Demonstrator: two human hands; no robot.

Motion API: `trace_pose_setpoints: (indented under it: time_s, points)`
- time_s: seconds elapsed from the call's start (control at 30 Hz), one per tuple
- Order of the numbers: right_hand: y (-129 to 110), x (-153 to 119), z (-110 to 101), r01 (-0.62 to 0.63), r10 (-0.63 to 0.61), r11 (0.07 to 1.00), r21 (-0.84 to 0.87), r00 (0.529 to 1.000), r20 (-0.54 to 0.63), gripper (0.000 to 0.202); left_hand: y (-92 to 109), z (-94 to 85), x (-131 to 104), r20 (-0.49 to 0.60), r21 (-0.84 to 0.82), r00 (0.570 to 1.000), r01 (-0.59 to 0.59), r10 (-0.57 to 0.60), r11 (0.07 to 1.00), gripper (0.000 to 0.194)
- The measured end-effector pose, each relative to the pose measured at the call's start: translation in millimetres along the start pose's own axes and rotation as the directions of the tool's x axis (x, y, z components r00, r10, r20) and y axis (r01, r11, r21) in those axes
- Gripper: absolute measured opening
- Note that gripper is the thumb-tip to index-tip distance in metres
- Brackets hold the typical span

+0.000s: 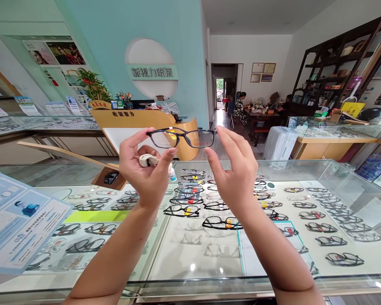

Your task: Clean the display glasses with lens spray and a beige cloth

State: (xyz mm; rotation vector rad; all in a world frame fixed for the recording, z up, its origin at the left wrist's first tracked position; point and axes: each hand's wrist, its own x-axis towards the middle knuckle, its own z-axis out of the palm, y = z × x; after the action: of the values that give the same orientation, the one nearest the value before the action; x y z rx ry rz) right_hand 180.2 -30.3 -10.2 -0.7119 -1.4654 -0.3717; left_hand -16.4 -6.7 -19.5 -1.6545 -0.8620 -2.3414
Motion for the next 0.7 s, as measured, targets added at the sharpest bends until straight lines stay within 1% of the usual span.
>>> trace_pose_setpoints:
  time_s: [0.23, 0.37, 0.53, 0.7]
  points:
    - [1.7, 1.3, -1.4, -0.078, 0.075, 0.995, 0.066, 0.996, 0.058, 0.036, -4.2, -4.1, -0.5, -0.008, 0.029, 1.000, -0.021, 0.022, 0.999, 0.057]
    - [3.3, 1.3, -0.8, -0.118, 0.111, 0.990, 0.074, 0.990, 0.091, 0.032, -3.8, -5.3, 0.6, -0.016, 0.058, 0.998, -0.054, 0.055, 0.997, 0.057]
    - [5.1, 0.6, 0.2, -0.135, 0.125, 0.989, 0.066, 0.984, 0.128, 0.031, 0.2, -6.1, 2.3, -0.008, 0.094, 0.996, -0.085, 0.086, 0.992, 0.052]
    - [5.0, 0.4, 1.2, -0.141, 0.132, 0.988, 0.064, 0.983, 0.130, 0.029, 3.2, -6.5, 2.8, -0.015, 0.140, 0.998, -0.062, 0.065, 0.988, 0.052]
